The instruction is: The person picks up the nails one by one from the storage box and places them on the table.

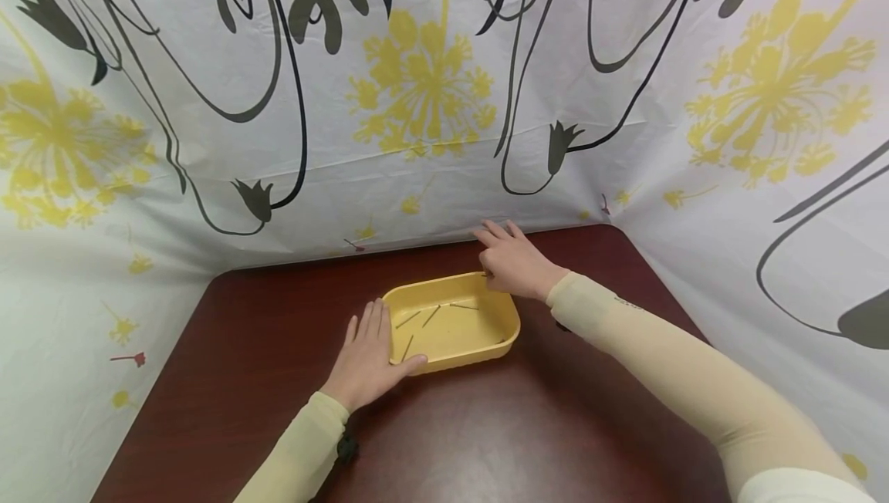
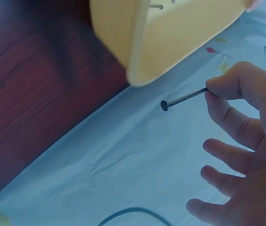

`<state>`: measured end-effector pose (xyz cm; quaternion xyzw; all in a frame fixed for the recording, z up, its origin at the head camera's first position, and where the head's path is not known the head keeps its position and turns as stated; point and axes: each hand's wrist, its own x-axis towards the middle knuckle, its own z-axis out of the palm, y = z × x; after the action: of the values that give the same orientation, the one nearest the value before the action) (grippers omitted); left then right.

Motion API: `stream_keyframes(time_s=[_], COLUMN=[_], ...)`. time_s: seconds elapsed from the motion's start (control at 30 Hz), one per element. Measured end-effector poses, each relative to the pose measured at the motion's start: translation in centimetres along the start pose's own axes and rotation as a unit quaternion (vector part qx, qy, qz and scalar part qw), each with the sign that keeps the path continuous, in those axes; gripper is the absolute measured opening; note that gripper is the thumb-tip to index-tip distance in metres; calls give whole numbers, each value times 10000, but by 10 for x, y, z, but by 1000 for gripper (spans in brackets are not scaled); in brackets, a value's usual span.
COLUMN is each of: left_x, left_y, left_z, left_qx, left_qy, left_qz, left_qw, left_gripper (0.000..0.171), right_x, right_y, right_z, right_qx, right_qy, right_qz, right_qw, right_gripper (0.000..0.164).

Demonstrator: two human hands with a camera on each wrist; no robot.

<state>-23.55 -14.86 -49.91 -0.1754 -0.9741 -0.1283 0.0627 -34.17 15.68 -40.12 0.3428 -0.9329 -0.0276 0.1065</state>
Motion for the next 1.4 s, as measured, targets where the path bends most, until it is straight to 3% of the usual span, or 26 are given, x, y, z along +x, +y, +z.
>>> stream_keyframes(time_s=[0.3, 0.83, 1.4], left_x=[-1, -1, -1], left_y=[0, 1, 0], left_z=[0, 0, 1], left_qx=[-18, -55, -32], left_qy=[-24, -68, -85], left_qz=[9, -30, -42], left_qw=[10000, 10000, 9999], left_gripper=[120, 119, 118], right_x=[-9, -38, -73], right_y=[31, 79, 95], right_z=[2, 29, 44], right_qx=[-85, 14, 88], right_qy=[-132, -475, -763], right_qz=[243, 570, 766], right_qw=[9996, 9972, 9941], right_gripper=[21, 28, 31])
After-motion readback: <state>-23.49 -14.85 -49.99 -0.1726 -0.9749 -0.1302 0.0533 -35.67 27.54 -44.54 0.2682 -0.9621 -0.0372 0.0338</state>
